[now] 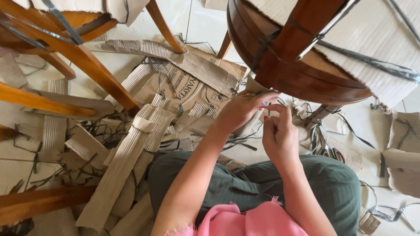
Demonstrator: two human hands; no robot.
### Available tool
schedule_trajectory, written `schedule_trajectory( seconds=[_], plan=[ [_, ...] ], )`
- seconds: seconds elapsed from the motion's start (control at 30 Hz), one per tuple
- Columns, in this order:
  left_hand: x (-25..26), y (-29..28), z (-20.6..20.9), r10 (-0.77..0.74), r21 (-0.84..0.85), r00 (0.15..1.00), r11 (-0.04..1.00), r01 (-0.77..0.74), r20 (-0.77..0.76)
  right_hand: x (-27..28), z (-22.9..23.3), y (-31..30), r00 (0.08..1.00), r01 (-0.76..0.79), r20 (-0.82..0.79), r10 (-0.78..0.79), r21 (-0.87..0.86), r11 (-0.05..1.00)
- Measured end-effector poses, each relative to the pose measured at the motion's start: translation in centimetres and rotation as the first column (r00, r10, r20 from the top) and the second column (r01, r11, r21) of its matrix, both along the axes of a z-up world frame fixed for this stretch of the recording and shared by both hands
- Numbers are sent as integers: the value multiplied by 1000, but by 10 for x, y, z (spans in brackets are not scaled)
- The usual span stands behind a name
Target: Wrapping wooden chair legs with corrugated cardboard and securing them with plastic ties for protection during transport.
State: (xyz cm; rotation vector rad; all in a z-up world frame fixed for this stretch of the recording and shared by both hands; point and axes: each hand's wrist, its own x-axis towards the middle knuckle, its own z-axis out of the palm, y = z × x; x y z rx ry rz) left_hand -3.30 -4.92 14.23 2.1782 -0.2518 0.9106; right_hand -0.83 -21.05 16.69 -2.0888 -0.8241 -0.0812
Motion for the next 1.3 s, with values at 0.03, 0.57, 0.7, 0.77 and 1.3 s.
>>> schedule_trajectory(
  seconds=[0.03,0.57,0.7,0.77,1.3],
  plan=[
    [1,1,-6,1,-4,1000,1000,-1,-5,-3,0,5,1000,-1,-5,1,-4,1000],
    [18,9,-49,-114,-215,993,970,113,11,36,-45,21,969,62,-244,39,393,917],
    [11,19,-47,-130,-263,986,960,97,-107,37,-33,29,1000,20,-19,-13,413,910],
    [2,17,-25,-65,-242,987,970,28,-145,34,-30,28,999,-20,40,4,397,917],
    [4,16,-3,298,29,954,954,-299,24,37,-38,43,764,-212,635,114,79,974]
  ],
)
